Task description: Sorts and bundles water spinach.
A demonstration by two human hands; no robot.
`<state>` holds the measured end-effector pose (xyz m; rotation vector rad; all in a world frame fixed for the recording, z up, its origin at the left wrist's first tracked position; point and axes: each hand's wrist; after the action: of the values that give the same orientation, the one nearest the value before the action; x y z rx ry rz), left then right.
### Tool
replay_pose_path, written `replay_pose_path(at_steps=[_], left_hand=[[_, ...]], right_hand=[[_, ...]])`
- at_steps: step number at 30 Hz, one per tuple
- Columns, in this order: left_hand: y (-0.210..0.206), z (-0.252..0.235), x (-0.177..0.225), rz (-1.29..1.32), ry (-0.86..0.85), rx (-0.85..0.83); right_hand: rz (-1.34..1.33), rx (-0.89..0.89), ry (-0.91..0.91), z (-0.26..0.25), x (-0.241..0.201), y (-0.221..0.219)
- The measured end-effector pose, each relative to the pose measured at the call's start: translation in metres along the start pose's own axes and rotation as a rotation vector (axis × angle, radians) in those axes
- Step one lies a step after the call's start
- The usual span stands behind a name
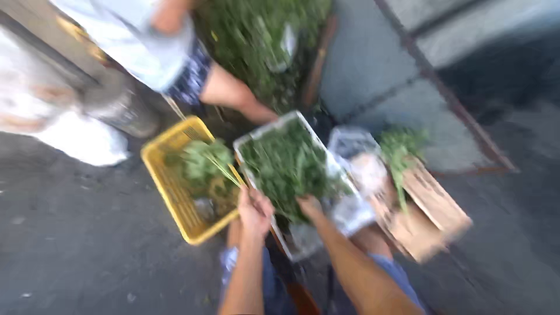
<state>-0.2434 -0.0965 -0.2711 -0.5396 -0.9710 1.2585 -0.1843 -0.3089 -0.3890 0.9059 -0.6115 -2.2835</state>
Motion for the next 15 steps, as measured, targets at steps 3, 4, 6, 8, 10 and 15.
replay_pose_path(at_steps=[3,4,6,8,10,15], left_hand=[[-0.004,-0.005,-0.005,-0.133,0.106,0.099],[-0.004,-0.008,-0.008,-0.200,0.145,0.122],[-0.003,-0.013,-0.016,-0.331,0.180,0.134],[-0.004,-0.014,-0.024,-0.433,0.161,0.104],[-0.004,-0.012,-0.033,-0.517,0.136,0.072],[-0.008,0.009,-0.062,-0.682,0.095,0.019]], right_hand=[[0.056,0.078,0.024,-0.010,0.001,-0.013],[-0.003,0.131,0.031,-0.011,0.001,-0.014],[-0.163,0.238,0.088,-0.005,-0.007,-0.007],[-0.244,0.319,0.225,0.008,-0.019,0.009],[-0.297,0.354,0.360,0.026,-0.034,0.032],[-0.487,0.314,0.519,0.090,-0.057,0.057]])
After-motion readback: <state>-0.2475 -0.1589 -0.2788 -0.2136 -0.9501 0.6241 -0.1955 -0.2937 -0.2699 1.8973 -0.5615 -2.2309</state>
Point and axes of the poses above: each hand's wrist, its own z-axis away from the middle knuckle, its own y-axis out of the back of the hand, x = y × z, and after that the axes turned 3 degrees about x, right-handed
